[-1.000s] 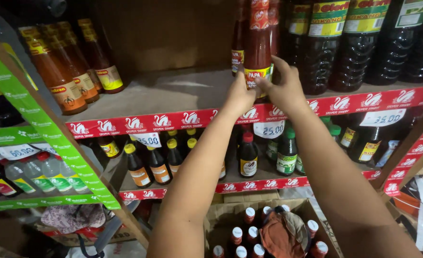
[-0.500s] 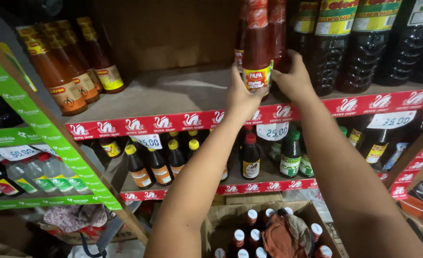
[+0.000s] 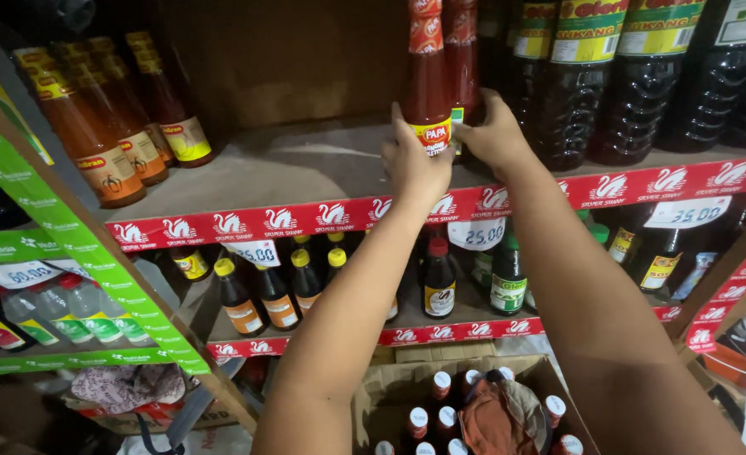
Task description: Stock bottles of ketchup from a cardboard box onto a store shelf, wiping each bottle with a cloth before placement.
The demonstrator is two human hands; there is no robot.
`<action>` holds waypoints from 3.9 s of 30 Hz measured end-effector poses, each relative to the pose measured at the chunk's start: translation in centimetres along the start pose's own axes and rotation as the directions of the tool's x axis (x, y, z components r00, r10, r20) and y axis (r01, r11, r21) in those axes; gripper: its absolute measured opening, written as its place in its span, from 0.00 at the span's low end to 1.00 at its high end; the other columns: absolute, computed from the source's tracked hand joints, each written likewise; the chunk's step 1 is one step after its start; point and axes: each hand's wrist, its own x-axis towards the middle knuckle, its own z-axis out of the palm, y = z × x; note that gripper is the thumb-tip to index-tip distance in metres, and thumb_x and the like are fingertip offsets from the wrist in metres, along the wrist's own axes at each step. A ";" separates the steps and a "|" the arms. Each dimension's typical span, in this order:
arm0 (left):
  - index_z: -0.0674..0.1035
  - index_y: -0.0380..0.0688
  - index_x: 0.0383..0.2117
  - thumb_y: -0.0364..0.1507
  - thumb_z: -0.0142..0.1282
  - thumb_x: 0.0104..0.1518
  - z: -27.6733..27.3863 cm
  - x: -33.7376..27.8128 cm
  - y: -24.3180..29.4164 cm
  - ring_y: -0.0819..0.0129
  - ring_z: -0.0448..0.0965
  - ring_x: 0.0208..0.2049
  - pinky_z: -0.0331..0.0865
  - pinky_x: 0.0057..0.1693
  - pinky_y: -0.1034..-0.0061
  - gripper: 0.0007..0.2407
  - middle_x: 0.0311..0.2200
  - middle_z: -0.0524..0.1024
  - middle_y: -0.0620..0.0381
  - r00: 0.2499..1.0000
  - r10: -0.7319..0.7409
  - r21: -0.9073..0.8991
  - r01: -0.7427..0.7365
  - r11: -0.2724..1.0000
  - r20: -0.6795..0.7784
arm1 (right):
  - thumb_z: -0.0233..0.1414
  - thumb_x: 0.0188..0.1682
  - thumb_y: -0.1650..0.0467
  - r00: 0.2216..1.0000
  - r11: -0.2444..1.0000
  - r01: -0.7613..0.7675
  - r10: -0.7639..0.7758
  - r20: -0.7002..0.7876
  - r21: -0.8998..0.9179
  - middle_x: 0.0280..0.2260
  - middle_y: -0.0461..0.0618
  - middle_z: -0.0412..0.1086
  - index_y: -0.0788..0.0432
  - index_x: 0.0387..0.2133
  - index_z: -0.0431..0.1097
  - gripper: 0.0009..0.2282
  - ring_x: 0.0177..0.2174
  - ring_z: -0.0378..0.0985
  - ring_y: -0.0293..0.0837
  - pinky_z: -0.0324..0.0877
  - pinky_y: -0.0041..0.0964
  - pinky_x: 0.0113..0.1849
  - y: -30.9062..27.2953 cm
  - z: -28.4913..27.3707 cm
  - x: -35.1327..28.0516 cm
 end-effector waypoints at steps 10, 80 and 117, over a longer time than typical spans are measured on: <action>0.49 0.49 0.69 0.31 0.71 0.45 0.7 2.2 -2.1 0.35 0.72 0.53 0.66 0.59 0.51 0.46 0.52 0.69 0.29 0.998 -0.032 0.069 0.029 0.997 0.055 | 0.64 0.41 0.76 0.998 0.998 -0.031 0.027 0.063 0.060 0.53 0.56 0.72 0.66 0.64 0.55 0.36 0.51 0.76 0.45 0.73 0.38 0.51 -0.3 -0.2 -0.3; 0.80 0.41 0.44 0.39 0.72 0.47 -8.3 13.4 -10.3 0.45 0.81 0.46 0.75 0.50 0.55 0.21 0.43 0.81 0.42 0.977 -0.129 0.507 0.027 0.862 0.168 | 0.65 0.32 0.69 0.997 0.856 -0.059 0.029 -0.066 -0.514 0.56 0.68 0.65 0.64 0.67 0.38 0.50 0.56 0.69 0.63 0.68 0.47 0.54 1.6 2.6 7.2; 0.77 0.38 0.47 0.21 0.49 0.58 -0.5 11.6 -8.3 0.39 0.76 0.52 0.72 0.54 0.52 0.12 0.53 0.71 0.36 0.788 0.144 0.462 -0.486 0.742 0.598 | 0.74 0.30 0.62 0.998 0.664 -0.039 0.057 -0.002 -0.747 0.40 0.71 0.74 0.69 0.52 0.53 0.42 0.43 0.78 0.66 0.73 0.52 0.46 -3.0 4.1 4.1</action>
